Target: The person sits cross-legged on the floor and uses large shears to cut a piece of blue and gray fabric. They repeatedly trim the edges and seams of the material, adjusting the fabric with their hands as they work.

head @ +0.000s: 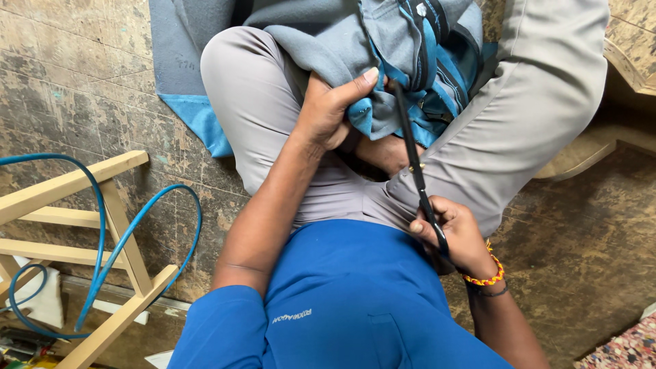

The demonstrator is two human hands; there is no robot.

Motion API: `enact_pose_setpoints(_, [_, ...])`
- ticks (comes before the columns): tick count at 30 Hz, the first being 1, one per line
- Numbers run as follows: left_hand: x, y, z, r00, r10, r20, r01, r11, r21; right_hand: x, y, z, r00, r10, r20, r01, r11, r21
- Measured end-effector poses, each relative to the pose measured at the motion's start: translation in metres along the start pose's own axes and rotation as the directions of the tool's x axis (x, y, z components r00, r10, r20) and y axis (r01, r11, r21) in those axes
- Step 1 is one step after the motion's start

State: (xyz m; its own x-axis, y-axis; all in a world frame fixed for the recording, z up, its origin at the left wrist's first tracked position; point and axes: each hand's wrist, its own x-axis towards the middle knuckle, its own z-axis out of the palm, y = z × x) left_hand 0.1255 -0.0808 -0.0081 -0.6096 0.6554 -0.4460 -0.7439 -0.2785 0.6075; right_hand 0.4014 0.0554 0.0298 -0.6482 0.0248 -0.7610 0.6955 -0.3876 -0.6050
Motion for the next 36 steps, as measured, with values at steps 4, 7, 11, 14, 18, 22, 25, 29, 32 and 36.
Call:
enact_pose_setpoints(4, [0.0,0.004,0.0,0.997,-0.065,0.03,0.065,0.998,-0.014,0.004,-0.019,0.003,0.953,-0.212,-0.217,0.152,0.953,-0.264])
enact_pose_setpoints(7, [-0.003,0.005,-0.001,0.986,-0.11,0.124,0.11,0.994,0.007,0.018,-0.048,0.008,0.856,-0.41,-0.313,0.339,0.905,-0.258])
enact_pose_setpoints(11, [-0.009,0.006,-0.002,0.977,-0.154,0.148,0.156,0.988,-0.001,0.053,-0.097,0.021,0.703,-0.681,-0.204,0.578,0.714,-0.395])
enact_pose_setpoints(14, [-0.013,0.007,-0.005,0.974,-0.161,0.159,0.157,0.987,0.038,0.075,-0.127,0.036,0.623,-0.775,-0.102,0.651,0.586,-0.483])
enact_pose_setpoints(18, [-0.016,0.01,-0.012,0.975,-0.159,0.153,0.148,0.986,0.081,0.09,-0.147,0.044,0.576,-0.817,-0.021,0.608,0.445,-0.658])
enact_pose_setpoints(22, [-0.016,0.008,-0.016,0.985,-0.136,0.107,0.122,0.985,0.121,0.1,-0.144,0.042,0.558,-0.829,0.037,0.629,0.394,-0.67])
enact_pose_setpoints(25, [-0.015,0.001,-0.014,0.993,-0.117,0.028,0.114,0.988,0.102,0.108,-0.138,0.038,0.556,-0.831,0.026,0.61,0.386,-0.692])
enact_pose_setpoints(29, [-0.015,-0.011,-0.008,0.979,-0.13,-0.158,0.137,0.99,0.029,0.112,-0.121,0.038,0.653,-0.743,-0.146,0.597,0.624,-0.505])
enact_pose_setpoints(32, [-0.015,-0.015,-0.002,0.981,-0.144,-0.133,0.143,0.99,-0.018,0.121,-0.105,0.045,0.68,-0.699,-0.222,0.635,0.713,-0.298])
enact_pose_setpoints(36, [-0.012,-0.017,0.009,0.987,-0.062,-0.15,0.066,0.997,0.026,0.125,-0.089,0.05,0.704,-0.641,-0.305,0.642,0.758,-0.111])
